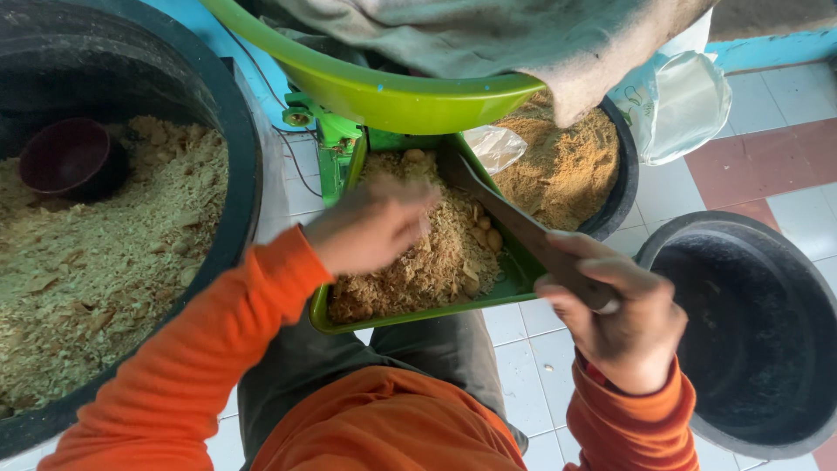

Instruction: The person sits on the floor operating a green grinding machine, using a wooden scoop to push ground material from the machine's collection tray and scoop the ground powder into a bowl, then pours the bowl's contents back into the machine hopper and continues moving ground material from the tray into a large basin.

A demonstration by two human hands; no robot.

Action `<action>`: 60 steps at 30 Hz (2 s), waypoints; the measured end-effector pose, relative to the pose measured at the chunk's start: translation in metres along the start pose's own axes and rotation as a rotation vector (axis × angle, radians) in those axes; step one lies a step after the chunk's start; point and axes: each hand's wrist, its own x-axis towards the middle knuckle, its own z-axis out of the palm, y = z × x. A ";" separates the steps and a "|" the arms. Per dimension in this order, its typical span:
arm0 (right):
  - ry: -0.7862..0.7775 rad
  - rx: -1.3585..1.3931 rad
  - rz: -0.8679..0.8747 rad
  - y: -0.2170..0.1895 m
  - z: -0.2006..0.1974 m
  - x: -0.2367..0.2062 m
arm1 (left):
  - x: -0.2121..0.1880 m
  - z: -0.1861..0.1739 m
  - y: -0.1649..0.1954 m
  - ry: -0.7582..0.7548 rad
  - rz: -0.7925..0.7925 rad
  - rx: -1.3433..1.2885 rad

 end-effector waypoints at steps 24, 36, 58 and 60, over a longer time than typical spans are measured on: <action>0.302 -0.156 -0.034 0.019 0.057 -0.019 | -0.024 0.002 0.003 0.387 0.114 -0.011; 0.287 -0.111 0.031 0.021 0.071 -0.017 | 0.022 0.011 -0.056 0.410 -0.129 0.209; 0.242 -0.036 0.029 0.026 0.080 -0.034 | 0.005 -0.012 -0.047 -0.051 -0.254 0.552; 0.210 -0.121 -0.022 0.020 0.085 -0.028 | -0.005 -0.015 -0.040 -0.014 -0.236 0.463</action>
